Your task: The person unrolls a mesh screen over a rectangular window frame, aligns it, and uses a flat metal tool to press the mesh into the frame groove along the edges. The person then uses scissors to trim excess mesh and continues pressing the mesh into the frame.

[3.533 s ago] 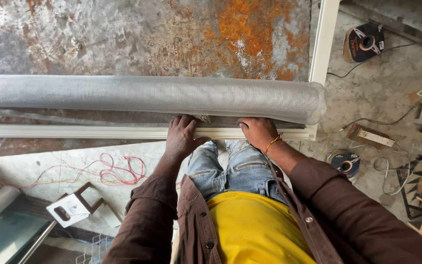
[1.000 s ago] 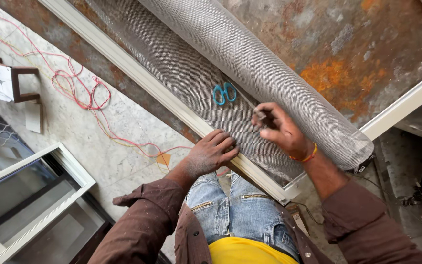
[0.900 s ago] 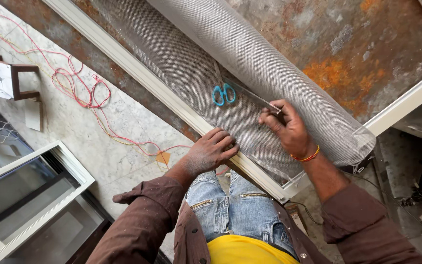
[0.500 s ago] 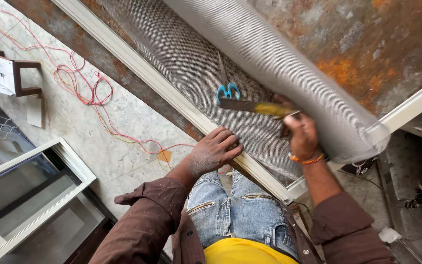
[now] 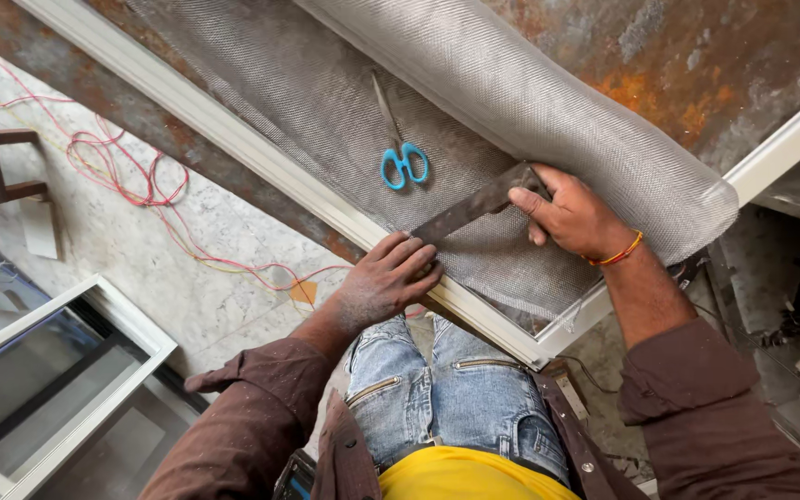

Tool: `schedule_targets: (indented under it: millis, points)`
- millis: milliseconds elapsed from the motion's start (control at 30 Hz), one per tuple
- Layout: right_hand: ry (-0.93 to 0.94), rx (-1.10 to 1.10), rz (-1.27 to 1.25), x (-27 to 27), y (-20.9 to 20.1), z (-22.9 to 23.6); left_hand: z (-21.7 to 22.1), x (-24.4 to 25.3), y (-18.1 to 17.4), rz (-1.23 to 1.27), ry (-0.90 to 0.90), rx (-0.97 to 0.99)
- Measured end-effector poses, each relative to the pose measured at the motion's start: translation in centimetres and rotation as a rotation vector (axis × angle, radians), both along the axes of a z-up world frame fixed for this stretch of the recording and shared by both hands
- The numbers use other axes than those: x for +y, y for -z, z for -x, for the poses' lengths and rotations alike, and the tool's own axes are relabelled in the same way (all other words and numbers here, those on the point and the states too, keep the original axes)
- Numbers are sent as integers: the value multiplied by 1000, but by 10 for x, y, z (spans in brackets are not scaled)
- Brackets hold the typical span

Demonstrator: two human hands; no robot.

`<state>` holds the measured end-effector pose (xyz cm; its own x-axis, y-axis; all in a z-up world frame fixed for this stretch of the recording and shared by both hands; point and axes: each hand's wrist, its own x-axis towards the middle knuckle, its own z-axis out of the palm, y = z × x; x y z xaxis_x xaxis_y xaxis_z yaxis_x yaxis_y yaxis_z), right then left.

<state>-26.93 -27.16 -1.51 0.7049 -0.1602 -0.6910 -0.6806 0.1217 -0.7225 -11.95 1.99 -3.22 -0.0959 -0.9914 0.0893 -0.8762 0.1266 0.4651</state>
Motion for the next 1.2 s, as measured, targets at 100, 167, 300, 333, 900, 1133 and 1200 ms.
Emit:
schedule_targets:
  millis: [100, 167, 300, 333, 900, 1133, 1200]
  points:
    - [-32, -36, -76, -4, 0, -1, 0, -2, -1, 64, -20, 7]
    - [-62, -59, -134, -5, 6, -3, -1, -2, -2, 71, -33, 55]
    - [-104, -44, -186, -8, 14, -7, -2, -2, -1, 62, -28, 43]
    - [-92, -8, -163, -8, 14, -8, -2, -2, 1, 65, -20, 39]
    - [-156, -27, 184, 29, -54, 0, -4, -3, -9, -14, -244, 54]
    - [-61, 61, 58, 9, -43, -3, -9, -10, -14, -63, -197, -20]
    - [-173, 8, 138, 8, -40, -3, -9, -10, -16, -82, -195, -55]
